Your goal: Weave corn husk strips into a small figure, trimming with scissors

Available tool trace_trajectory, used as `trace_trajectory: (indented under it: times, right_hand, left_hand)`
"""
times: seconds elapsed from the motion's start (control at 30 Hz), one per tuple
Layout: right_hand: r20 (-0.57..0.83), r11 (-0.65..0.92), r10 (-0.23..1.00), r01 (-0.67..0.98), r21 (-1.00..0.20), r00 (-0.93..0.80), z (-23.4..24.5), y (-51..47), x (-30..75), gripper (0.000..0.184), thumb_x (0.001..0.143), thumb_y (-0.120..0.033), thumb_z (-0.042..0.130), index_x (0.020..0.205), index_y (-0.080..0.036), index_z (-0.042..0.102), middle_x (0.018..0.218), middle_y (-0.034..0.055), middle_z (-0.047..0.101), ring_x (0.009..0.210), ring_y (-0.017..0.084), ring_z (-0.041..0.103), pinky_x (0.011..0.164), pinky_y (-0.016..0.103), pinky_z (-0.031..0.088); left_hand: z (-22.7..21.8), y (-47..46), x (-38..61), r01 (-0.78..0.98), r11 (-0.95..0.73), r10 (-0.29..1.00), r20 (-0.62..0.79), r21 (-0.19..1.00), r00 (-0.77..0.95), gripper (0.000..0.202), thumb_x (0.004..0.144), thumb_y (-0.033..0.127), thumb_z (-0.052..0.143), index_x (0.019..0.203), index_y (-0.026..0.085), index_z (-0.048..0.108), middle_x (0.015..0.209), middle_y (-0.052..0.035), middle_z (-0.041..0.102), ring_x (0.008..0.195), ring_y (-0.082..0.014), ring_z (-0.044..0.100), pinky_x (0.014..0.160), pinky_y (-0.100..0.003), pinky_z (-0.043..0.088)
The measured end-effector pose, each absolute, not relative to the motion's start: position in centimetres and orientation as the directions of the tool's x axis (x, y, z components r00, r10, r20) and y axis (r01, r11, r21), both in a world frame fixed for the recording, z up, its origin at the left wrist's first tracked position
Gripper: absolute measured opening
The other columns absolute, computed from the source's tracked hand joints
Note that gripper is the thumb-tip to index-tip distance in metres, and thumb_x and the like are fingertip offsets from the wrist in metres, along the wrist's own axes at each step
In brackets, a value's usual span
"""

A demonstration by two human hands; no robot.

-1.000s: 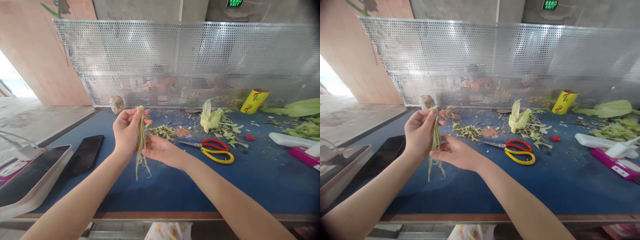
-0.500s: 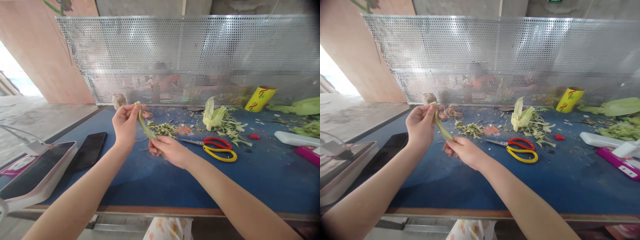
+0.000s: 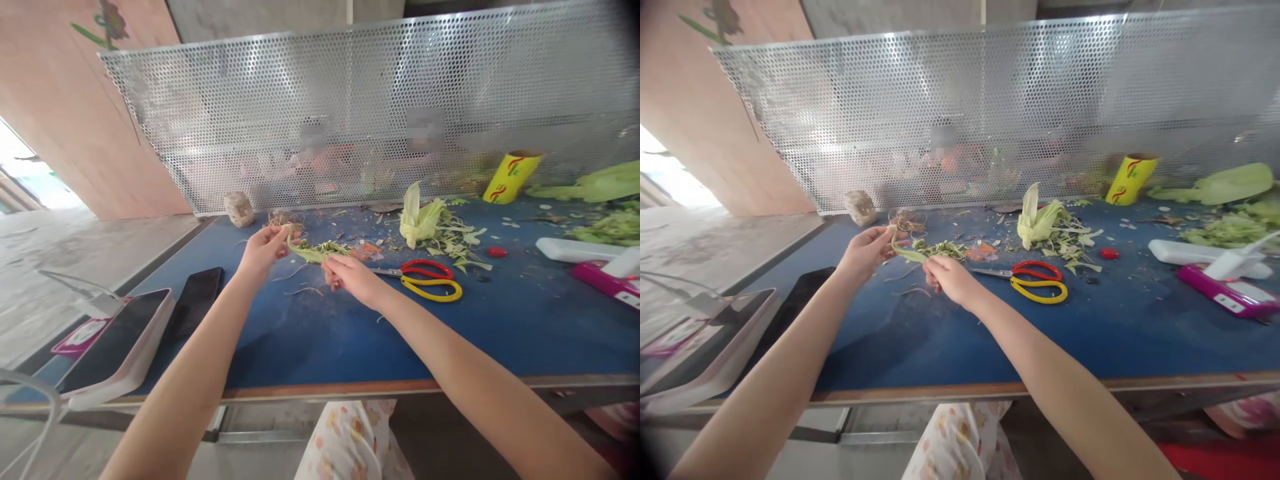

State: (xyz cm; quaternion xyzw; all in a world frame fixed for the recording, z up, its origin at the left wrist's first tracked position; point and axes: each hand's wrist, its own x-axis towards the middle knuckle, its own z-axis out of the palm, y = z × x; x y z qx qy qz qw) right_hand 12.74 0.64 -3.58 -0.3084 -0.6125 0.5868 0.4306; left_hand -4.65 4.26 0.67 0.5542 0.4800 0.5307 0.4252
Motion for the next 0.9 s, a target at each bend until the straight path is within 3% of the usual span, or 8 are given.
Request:
trace_trajectory:
  times: [0.13, 0.27, 0.37, 0.5, 0.73, 0.8, 0.9]
  right_hand:
    - [0.238, 0.173, 0.925, -0.229, -0.958, -0.297, -3.0, 1.7, 13.8, 0.029, 0.079, -0.045, 0.044, 0.066, -0.021, 0.035, 0.054, -0.0078, 0.026, 0.049, 0.008, 0.032, 0.053, 0.023, 0.033]
    - [0.262, 0.202, 0.944, -0.277, -0.939, -0.200, -3.0, 2.7, 14.3, 0.030, 0.077, -0.046, 0.045, 0.064, -0.021, 0.034, 0.052, -0.0082, 0.025, 0.047, 0.008, 0.030, 0.050, 0.022, 0.032]
    - [0.261, 0.210, 0.948, -0.258, -0.943, -0.183, -3.5, 3.1, 14.1, 0.029, 0.077, -0.045, 0.046, 0.064, -0.021, 0.036, 0.050, -0.0082, 0.027, 0.046, 0.008, 0.032, 0.049, 0.022, 0.032]
    - [0.242, 0.197, 0.948, -0.217, -0.956, -0.207, -4.0, 2.9, 13.7, 0.029, 0.079, -0.042, 0.044, 0.062, -0.020, 0.038, 0.049, -0.0079, 0.031, 0.044, 0.008, 0.033, 0.048, 0.022, 0.032]
    - [0.228, 0.182, 0.951, -0.218, -0.959, -0.210, -4.2, 2.8, 13.4, 0.029, 0.081, -0.042, 0.044, 0.063, -0.020, 0.036, 0.050, -0.0070, 0.035, 0.044, 0.007, 0.034, 0.046, 0.021, 0.030]
    - [0.230, 0.182, 0.953, -0.230, -0.956, -0.199, -4.2, 2.8, 13.4, 0.029, 0.081, -0.042, 0.044, 0.063, -0.021, 0.035, 0.050, -0.0078, 0.030, 0.043, 0.007, 0.032, 0.045, 0.021, 0.031]
    - [0.232, 0.179, 0.951, -0.251, -0.951, -0.203, -4.0, 2.5, 13.0, 0.029, 0.082, -0.041, 0.043, 0.063, -0.021, 0.035, 0.050, -0.0078, 0.029, 0.043, 0.007, 0.031, 0.045, 0.022, 0.032]
  left_hand:
    - [1.6, 3.8, -6.1, 0.463, -0.180, 0.976, 0.098, 0.868, 0.195, 0.037, 0.075, 0.046, 0.052, 0.096, 0.017, 0.059, 0.094, -0.0100, 0.068, 0.090, -0.0227, 0.063, 0.068, -0.030, 0.047]
    - [2.1, 2.8, -6.2, 0.713, -0.338, 0.909, 0.017, 0.615, 0.417, 0.037, 0.067, 0.032, 0.062, 0.101, 0.020, 0.061, 0.087, -0.0043, 0.070, 0.088, -0.0228, 0.062, 0.077, -0.033, 0.045]
    - [1.5, 2.5, -5.3, 0.767, -0.550, 0.794, -0.079, 0.330, 0.603, 0.045, 0.071, 0.028, 0.058, 0.115, 0.019, 0.054, 0.093, -0.0037, 0.069, 0.088, -0.0213, 0.062, 0.079, -0.032, 0.044]
    - [0.0, 2.5, -4.0, 0.717, -0.677, 0.719, -0.063, 0.167, 0.692, 0.047, 0.075, 0.020, 0.053, 0.121, 0.017, 0.049, 0.094, -0.0055, 0.069, 0.089, -0.0221, 0.061, 0.081, -0.033, 0.043]
    - [0.1, 2.1, -3.5, 0.724, -0.668, 0.742, 0.085, 0.170, 0.665, 0.042, 0.075, 0.013, 0.049, 0.116, 0.019, 0.053, 0.083, -0.0047, 0.069, 0.080, -0.0203, 0.061, 0.078, -0.034, 0.044]
    - [0.8, 1.5, -3.4, 0.710, -0.609, 0.793, 0.245, 0.354, 0.558, 0.034, 0.076, 0.018, 0.051, 0.109, 0.017, 0.056, 0.085, -0.0052, 0.068, 0.075, -0.0180, 0.061, 0.073, -0.032, 0.047]
    - [1.5, 0.7, -3.0, 0.467, -0.509, 0.860, 0.403, 0.723, 0.314, 0.019, 0.072, 0.027, 0.059, 0.086, 0.015, 0.063, 0.078, -0.0052, 0.067, 0.064, -0.0148, 0.060, 0.060, -0.027, 0.050]
